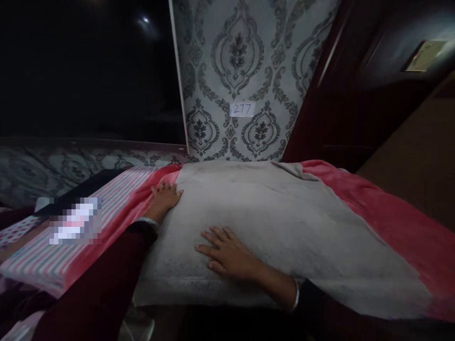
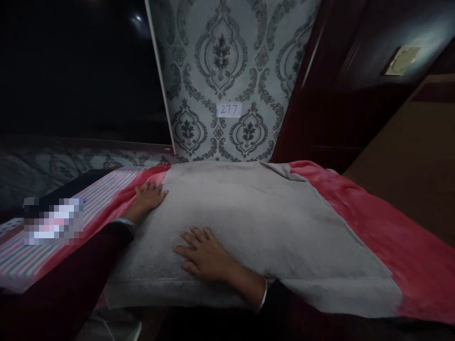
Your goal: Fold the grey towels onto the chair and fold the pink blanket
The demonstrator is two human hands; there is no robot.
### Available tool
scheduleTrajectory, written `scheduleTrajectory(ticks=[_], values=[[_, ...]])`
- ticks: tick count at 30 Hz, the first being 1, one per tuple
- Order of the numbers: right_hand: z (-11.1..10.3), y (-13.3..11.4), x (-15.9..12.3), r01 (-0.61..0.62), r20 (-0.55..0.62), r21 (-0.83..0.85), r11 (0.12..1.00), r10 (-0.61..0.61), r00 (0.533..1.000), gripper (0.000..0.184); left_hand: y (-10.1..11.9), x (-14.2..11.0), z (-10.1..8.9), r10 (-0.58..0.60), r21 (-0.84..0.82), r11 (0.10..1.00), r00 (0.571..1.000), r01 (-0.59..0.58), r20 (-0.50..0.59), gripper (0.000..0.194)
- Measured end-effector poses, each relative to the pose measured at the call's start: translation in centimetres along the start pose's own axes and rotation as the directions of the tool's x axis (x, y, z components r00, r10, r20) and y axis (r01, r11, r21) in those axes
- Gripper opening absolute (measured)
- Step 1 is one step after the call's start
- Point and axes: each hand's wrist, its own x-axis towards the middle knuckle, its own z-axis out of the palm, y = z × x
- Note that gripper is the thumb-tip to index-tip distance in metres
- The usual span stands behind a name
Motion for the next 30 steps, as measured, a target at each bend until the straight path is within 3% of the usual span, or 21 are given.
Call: scheduleTrajectory(ticks=[3, 5, 7, 9, 12, 15, 17, 19, 25, 30], values=[[-1.9, 1.6, 1.3, 0.053, 0.066, 0.089, 0.995, -0.059, 0.996, 0.058, 3.1, -0.1, -0.9, 0.141, 0.006, 0.99, 0.99, -0.141, -0.029, 0.063], [-3.9, 3.4, 2.5, 0.027, 0.039, 0.129, 0.991, -0.032, 0.999, 0.051, 5.8, -0.3, -1.0, 0.275, -0.053, 0.96, 0.961, -0.274, 0.016, 0.062], [-5.7, 6.0, 3.5, -0.105, -0.078, 0.068, 0.992, 0.11, 0.991, 0.049, 8.4, -0.6, -0.7, 0.351, -0.099, 0.934, 0.935, -0.344, 0.059, 0.063], [-6.9, 9.0, 3.6, -0.299, -0.201, -0.052, 0.953, 0.284, 0.938, 0.052, 10.3, -1.0, 0.1, 0.362, -0.099, 0.929, 0.931, -0.356, 0.056, 0.064], [-7.2, 13.5, 2.0, -0.479, -0.246, -0.15, 0.865, 0.436, 0.866, 0.058, 11.3, -1.5, 1.2, 0.338, -0.066, 0.939, 0.941, -0.336, 0.015, 0.064], [-7.0, 17.7, -1.0, -0.524, -0.239, -0.182, 0.832, 0.48, 0.844, 0.059, 11.1, -1.5, 1.8, 0.34, -0.047, 0.939, 0.94, -0.34, -0.002, 0.064], [-7.5, 20.3, -3.5, -0.585, -0.256, -0.195, 0.787, 0.535, 0.805, 0.06, 10.9, -1.2, 1.8, 0.345, -0.027, 0.938, 0.939, -0.345, -0.003, 0.063], [-8.6, 22.8, -6.4, -0.682, -0.272, -0.19, 0.707, 0.629, 0.728, 0.061, 10.8, -1.0, 1.8, 0.349, -0.009, 0.937, 0.937, -0.349, -0.003, 0.064], [-12.0, 29.5, -15.4, -0.907, -0.327, -0.102, 0.408, 0.848, 0.417, 0.062, 10.8, -0.4, 2.0, 0.356, -0.016, 0.934, 0.934, -0.356, -0.005, 0.068], [-12.3, 32.6, -20.7, -0.958, -0.319, 0.016, 0.285, 0.91, 0.265, 0.062, 10.5, 0.0, 1.7, 0.277, -0.016, 0.961, 0.961, -0.277, 0.003, 0.074]])
